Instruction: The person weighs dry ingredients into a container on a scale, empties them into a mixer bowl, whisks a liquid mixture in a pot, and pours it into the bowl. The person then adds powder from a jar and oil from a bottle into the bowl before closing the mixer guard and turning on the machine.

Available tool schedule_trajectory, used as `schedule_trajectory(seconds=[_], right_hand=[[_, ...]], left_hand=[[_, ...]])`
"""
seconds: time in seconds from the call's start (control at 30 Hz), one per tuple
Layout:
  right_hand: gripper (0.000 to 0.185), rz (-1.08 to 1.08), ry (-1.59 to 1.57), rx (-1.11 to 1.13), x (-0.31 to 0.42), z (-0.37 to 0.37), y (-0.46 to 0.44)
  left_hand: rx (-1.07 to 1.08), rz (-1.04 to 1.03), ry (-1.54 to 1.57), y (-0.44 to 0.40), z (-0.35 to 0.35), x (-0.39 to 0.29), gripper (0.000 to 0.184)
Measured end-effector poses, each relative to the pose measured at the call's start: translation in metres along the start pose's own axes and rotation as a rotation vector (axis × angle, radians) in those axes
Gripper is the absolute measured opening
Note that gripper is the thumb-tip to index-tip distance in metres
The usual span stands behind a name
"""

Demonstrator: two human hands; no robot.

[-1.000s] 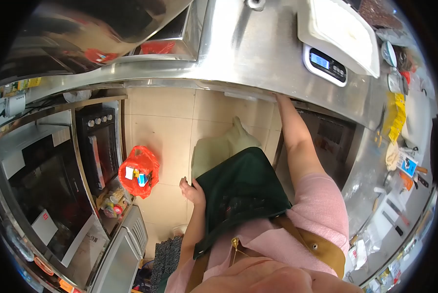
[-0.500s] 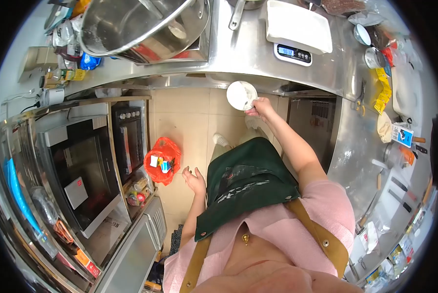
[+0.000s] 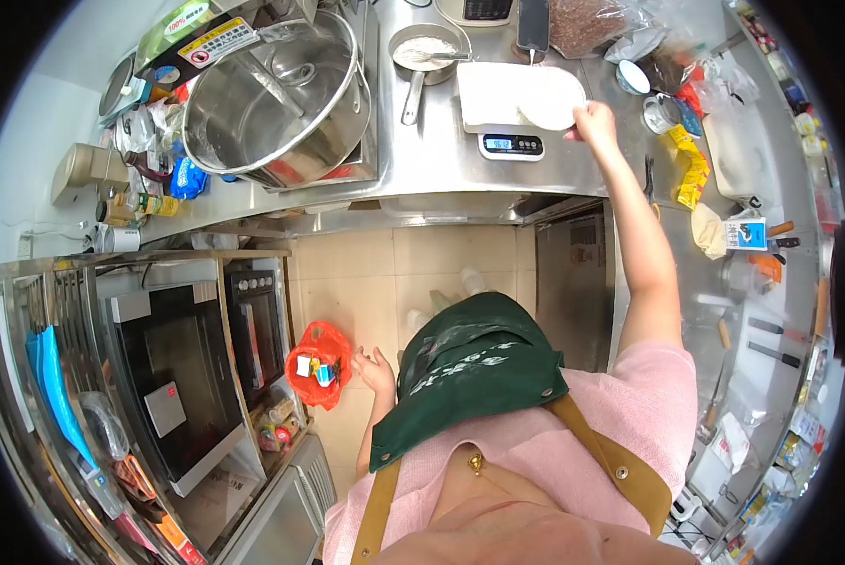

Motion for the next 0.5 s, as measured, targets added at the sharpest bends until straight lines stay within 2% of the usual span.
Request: schedule_trajectory(seconds=[0.03,0.23,0.5], right_hand=[[0.025,0.054,0.211,-0.056,0.005,0.011,-0.012],[0.033,0.016,0.661,-0.202,0.022,-0.001,-0.047],[0.029,0.148,0.699,-0.242,0.056,-0.039,-0.04]], left_hand=[[0.007,-0.005,0.002,0.0,-0.002,-0.001,0.039],[0.008,0.038,0.0,-0.001,-0.003,-0.002,0.041],[-0.028,0.111,-0.04,0.003,0.012,0.01,0.042]])
Point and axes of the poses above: each hand's wrist, its own y-axis away from the middle knuckle, its own z-axis out of the back of the hand, x = y × z, the point moved 4 cm from there along -y, towards the middle knuckle, and after that the axes turned 11 degrees about y, right-handed, at the moved point
